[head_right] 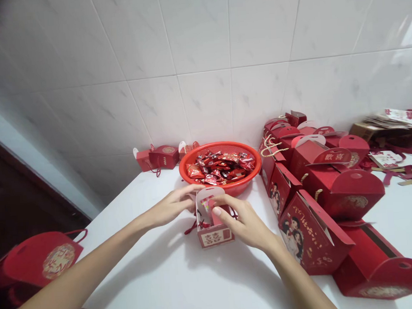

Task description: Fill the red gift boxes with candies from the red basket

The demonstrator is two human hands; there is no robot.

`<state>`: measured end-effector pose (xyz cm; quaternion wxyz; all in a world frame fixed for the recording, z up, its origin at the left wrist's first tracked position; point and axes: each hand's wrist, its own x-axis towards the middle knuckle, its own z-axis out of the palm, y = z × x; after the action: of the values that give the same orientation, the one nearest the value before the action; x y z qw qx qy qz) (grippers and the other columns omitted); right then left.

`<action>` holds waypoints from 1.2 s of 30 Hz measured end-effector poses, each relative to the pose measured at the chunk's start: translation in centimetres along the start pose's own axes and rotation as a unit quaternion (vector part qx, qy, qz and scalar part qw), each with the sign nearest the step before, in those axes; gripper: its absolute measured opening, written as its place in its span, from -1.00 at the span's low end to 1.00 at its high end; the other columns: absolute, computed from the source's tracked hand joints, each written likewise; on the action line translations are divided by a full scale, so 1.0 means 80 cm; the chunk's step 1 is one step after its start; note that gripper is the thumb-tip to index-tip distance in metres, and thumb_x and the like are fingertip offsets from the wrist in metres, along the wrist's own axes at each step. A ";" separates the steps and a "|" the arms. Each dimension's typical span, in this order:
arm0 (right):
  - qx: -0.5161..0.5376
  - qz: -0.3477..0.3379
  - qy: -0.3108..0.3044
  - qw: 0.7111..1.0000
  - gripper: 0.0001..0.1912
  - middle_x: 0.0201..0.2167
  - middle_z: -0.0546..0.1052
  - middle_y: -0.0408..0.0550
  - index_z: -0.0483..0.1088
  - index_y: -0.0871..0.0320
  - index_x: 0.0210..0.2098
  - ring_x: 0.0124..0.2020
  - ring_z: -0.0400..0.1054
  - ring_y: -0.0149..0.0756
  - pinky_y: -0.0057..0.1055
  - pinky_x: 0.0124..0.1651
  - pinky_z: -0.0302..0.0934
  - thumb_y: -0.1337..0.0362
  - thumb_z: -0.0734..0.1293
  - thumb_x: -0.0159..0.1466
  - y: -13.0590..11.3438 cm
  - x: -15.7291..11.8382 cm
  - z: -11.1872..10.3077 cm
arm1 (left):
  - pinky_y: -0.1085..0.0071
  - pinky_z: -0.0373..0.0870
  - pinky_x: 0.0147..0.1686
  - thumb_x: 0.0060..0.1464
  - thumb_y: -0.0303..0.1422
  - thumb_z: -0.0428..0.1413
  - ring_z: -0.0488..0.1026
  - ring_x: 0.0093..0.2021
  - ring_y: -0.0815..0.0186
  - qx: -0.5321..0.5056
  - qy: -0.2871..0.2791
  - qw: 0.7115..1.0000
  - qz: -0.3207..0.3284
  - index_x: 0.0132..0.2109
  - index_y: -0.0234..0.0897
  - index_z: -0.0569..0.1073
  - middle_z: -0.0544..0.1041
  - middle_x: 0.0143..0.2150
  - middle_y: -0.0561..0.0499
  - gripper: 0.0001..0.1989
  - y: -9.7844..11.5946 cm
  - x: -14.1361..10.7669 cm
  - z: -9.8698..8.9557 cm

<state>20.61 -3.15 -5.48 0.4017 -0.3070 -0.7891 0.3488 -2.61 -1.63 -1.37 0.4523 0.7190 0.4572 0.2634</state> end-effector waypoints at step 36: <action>-0.027 -0.037 0.043 0.998 -0.71 -0.16 0.63 -0.02 0.53 0.10 -0.12 -0.15 0.52 -0.19 -0.35 -0.13 0.38 0.04 0.31 0.36 0.012 0.001 0.001 | 0.28 0.40 -0.05 0.04 -0.40 0.23 0.49 -0.11 0.19 0.188 0.064 0.969 0.146 -0.16 -0.27 0.58 0.60 -0.14 -0.04 -0.83 -0.005 0.000 0.011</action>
<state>20.71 -2.56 -6.22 0.4389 -0.3033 -0.7913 0.2988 -2.06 -1.96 -2.11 0.2354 0.8319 0.4163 0.2816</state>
